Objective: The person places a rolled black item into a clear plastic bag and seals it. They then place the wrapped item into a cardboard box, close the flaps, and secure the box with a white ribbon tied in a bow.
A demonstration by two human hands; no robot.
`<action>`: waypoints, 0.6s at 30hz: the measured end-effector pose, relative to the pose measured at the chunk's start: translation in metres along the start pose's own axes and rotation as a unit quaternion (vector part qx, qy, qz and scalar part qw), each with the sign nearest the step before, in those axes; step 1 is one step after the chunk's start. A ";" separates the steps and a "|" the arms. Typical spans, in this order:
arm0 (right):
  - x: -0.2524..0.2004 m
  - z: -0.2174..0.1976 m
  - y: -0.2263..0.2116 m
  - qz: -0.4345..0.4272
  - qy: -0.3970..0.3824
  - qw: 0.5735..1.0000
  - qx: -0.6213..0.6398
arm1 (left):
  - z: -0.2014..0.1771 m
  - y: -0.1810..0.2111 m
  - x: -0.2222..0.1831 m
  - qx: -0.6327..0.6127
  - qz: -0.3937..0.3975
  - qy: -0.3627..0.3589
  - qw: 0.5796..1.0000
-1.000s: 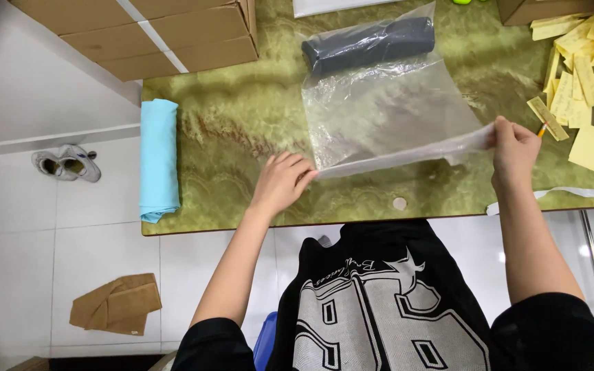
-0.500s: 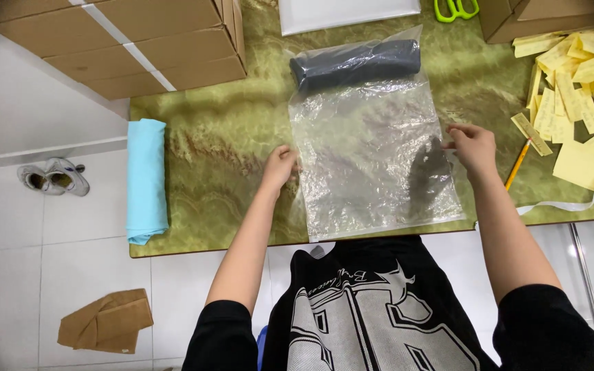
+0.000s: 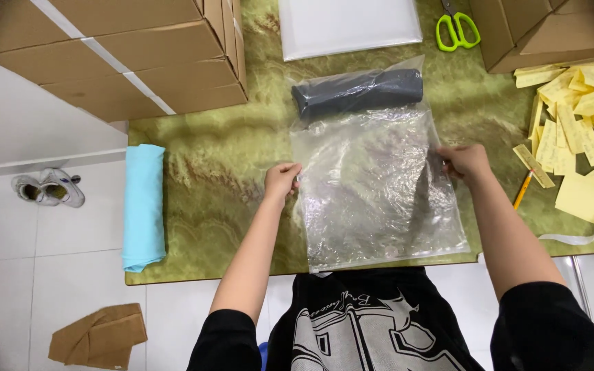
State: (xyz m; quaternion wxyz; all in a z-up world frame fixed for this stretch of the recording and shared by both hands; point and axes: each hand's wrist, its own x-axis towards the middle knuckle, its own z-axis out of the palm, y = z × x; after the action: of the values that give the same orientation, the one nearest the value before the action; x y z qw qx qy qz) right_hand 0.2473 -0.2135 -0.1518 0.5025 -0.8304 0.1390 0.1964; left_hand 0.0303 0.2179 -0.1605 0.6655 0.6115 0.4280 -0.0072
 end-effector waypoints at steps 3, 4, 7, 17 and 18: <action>0.015 -0.007 -0.013 0.012 -0.040 0.999 -0.015 | -0.016 0.028 -0.019 -0.028 0.016 -0.027 0.999; 0.001 -0.015 -0.040 0.011 -0.041 0.999 -0.015 | -0.020 0.054 -0.030 -0.028 0.015 -0.026 0.999; -0.034 -0.034 -0.115 0.051 -0.064 0.996 -0.035 | -0.030 0.128 -0.054 -0.006 -0.018 -0.058 0.998; -0.007 -0.013 -0.225 -0.092 -0.044 0.959 0.265 | -0.017 0.276 0.001 -0.120 0.082 -0.093 0.985; -0.009 -0.008 -0.238 -0.087 -0.033 0.947 0.307 | -0.018 0.288 0.008 -0.121 0.084 -0.096 0.984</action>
State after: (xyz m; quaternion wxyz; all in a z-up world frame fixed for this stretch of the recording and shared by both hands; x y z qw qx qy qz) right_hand 0.3426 -0.1113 0.0417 0.7527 -0.6378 0.1030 0.1267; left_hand 0.1791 0.3094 0.0694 0.7712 0.5562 0.3068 0.0417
